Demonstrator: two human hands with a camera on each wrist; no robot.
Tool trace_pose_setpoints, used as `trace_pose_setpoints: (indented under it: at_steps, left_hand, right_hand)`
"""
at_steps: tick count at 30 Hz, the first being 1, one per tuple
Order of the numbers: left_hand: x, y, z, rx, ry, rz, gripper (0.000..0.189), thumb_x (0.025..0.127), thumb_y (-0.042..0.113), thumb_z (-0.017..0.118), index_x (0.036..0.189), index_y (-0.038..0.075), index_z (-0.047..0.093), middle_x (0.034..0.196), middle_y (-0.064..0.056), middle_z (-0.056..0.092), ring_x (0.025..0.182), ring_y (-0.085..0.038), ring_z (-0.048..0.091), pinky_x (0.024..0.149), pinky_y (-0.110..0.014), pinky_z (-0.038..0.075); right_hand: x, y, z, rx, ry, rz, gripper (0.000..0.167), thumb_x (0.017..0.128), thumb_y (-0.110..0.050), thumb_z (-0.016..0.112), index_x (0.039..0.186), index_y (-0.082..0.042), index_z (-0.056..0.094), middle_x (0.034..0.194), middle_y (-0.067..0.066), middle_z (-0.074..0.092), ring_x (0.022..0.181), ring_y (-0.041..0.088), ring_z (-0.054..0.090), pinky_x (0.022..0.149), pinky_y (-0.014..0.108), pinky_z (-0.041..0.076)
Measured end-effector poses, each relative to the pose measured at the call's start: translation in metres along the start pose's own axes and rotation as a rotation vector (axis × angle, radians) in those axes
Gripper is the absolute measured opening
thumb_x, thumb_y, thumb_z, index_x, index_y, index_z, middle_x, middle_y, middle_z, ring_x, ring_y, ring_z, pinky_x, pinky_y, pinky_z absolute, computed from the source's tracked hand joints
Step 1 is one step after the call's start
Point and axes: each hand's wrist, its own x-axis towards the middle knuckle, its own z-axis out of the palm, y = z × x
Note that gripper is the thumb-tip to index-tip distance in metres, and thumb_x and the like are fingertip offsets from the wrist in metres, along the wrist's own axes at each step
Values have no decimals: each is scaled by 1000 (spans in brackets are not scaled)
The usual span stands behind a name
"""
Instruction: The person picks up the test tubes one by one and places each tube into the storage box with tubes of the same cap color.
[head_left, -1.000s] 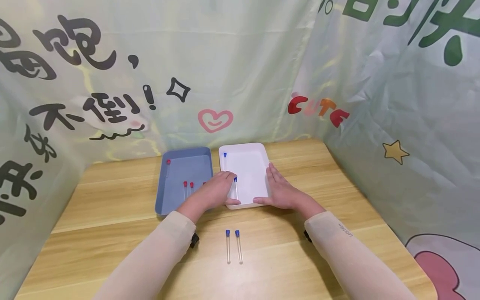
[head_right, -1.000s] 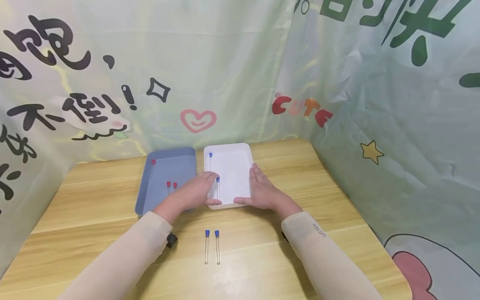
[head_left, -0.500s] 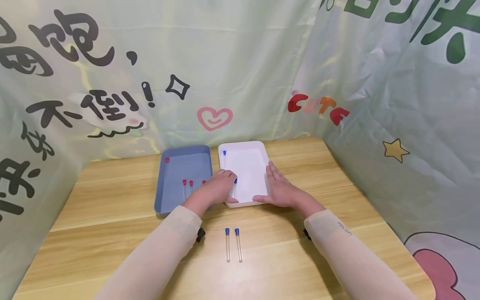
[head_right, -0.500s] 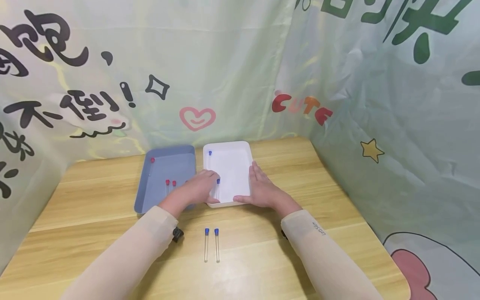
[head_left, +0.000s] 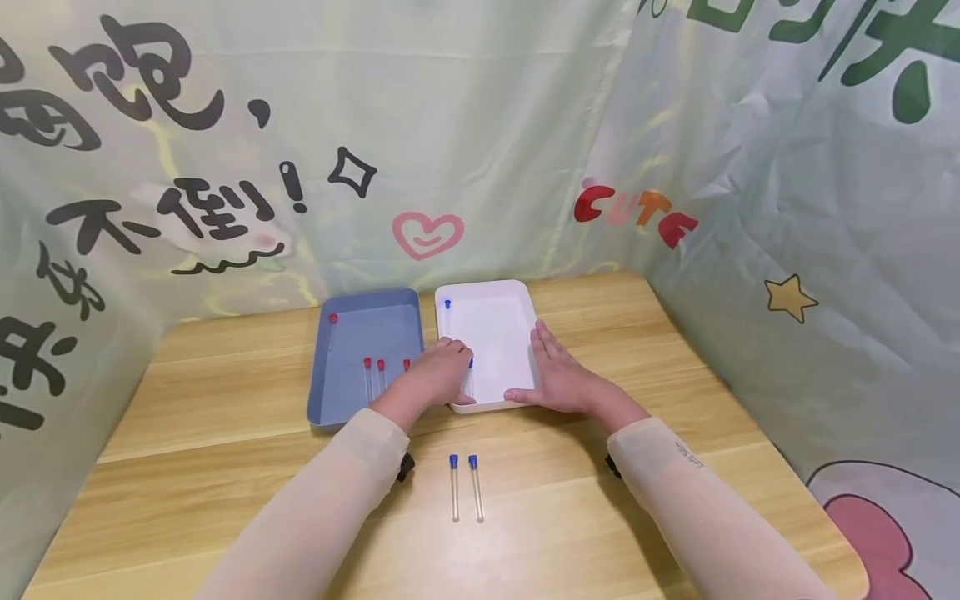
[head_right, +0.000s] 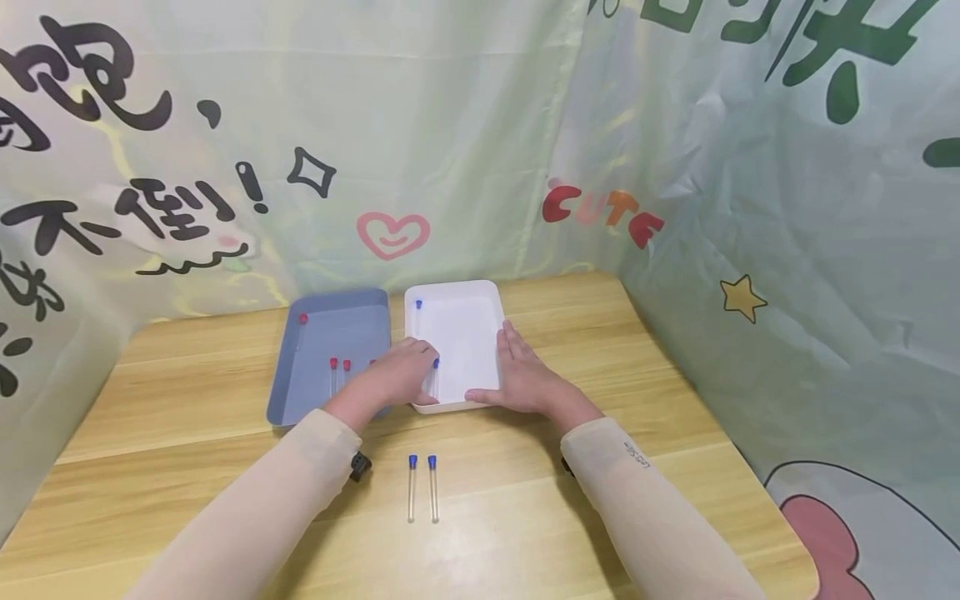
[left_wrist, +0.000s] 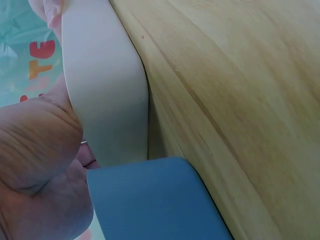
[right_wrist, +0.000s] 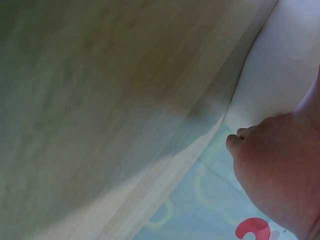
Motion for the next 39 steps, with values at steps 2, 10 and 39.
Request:
trace_pose_setpoints:
  at_steps: [2,10,39]
  left_hand:
    - [0,0,0,1,-2,-5,84,93,52,84,153,0,56,158,-16,58,149,-33,49,133,-42,37]
    - [2,-1,1,35,-5,3,82,94,55,82,151,1,59,159,-15,58,148,-33,50,132,-42,38]
    - [0,0,7,-46,74,7,93,92,52,85,158,-3,50,165,-18,51,156,-35,45,136,-43,33]
  right_hand:
    - [1,0,0,-4,-2,0,135,93,-81,63,170,7,-4,182,21,-19,172,38,-7,139,58,16]
    - [2,1,1,-9,-4,0,137,92,-84,61,170,6,-6,181,21,-20,172,39,-7,139,58,17]
    - [2,2,2,5,1,18,137,91,-84,63,171,4,-6,182,18,-21,172,37,-6,139,58,19]
